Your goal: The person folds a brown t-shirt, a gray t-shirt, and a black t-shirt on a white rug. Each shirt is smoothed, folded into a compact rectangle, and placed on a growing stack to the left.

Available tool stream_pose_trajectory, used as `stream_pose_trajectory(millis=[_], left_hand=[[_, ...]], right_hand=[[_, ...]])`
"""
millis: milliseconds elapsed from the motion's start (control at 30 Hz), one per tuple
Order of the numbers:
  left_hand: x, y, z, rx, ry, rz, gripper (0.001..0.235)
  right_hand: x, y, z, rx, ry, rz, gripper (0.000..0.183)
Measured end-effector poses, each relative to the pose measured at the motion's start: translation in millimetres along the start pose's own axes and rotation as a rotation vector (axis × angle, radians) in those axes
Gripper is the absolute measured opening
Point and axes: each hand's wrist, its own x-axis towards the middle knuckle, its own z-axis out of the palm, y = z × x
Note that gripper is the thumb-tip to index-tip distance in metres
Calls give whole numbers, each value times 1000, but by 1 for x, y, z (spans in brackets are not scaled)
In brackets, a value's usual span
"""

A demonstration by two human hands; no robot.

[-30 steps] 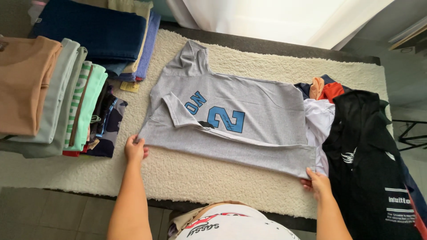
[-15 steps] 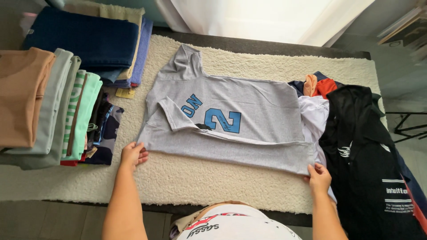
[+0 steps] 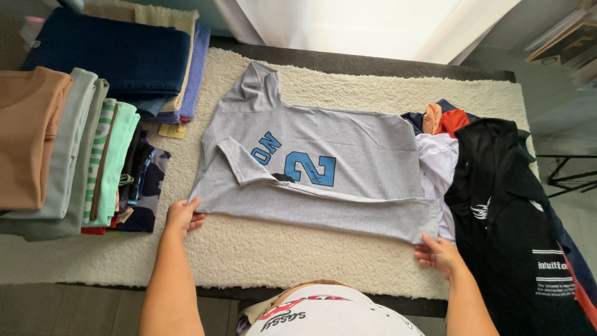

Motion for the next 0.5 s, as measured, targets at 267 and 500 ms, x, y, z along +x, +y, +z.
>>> stream_pose_trajectory(millis=[267, 500], left_hand=[[4, -10, -21, -122, -7, 55, 32], [3, -21, -40, -106, -46, 163, 29]], right_hand=[[-6, -3, -6, 45, 39, -112, 35], [-28, -10, -18, 45, 52, -172, 30]])
